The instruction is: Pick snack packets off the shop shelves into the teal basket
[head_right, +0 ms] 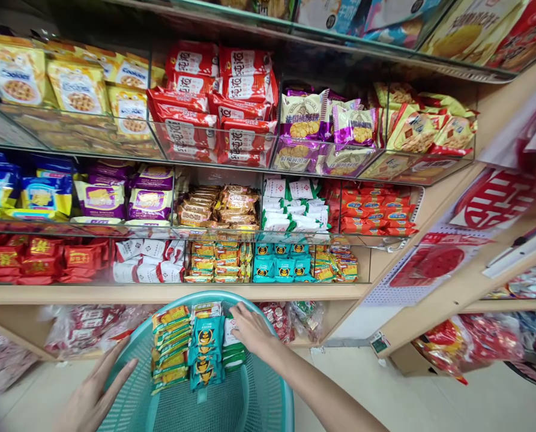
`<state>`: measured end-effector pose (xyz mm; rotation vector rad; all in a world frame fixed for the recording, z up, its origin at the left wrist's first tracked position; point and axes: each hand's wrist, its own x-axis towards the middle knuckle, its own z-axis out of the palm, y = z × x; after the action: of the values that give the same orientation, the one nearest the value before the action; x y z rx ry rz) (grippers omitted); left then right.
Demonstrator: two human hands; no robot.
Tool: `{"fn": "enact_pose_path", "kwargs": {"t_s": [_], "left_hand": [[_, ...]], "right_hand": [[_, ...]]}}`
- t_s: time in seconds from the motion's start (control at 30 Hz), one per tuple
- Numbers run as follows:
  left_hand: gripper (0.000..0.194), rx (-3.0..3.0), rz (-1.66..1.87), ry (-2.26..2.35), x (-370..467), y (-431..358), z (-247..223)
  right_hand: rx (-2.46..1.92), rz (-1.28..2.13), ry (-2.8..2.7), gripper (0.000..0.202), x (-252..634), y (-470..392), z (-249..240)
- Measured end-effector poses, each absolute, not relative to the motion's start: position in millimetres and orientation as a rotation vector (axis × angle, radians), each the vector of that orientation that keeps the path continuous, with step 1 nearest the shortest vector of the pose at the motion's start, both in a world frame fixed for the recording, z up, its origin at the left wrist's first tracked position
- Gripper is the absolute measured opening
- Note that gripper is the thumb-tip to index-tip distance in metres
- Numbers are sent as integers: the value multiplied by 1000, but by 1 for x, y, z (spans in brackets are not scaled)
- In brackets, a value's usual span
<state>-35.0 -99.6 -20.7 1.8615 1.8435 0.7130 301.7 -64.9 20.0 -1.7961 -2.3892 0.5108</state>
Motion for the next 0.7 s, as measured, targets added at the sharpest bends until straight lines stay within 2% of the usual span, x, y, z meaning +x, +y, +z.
{"fn": "enact_pose_path", "kwargs": {"t_s": [0.17,0.37,0.57,0.7], "left_hand": [[79,1853,706,1840,-33,-101,-15],[76,1839,699,1816,-36,-99,-21],[79,1793,643,1851,-33,-102,-14],[79,1813,681,1827,-34,-102,-13]], "right_hand": [[-1698,345,-2484,42,301,-83,20],[-1771,321,-2586,85,298,-95,5],[-1714,223,-2601,75,298,-89,-2],[-1672,283,-2620,73,300,-86,2]]}}
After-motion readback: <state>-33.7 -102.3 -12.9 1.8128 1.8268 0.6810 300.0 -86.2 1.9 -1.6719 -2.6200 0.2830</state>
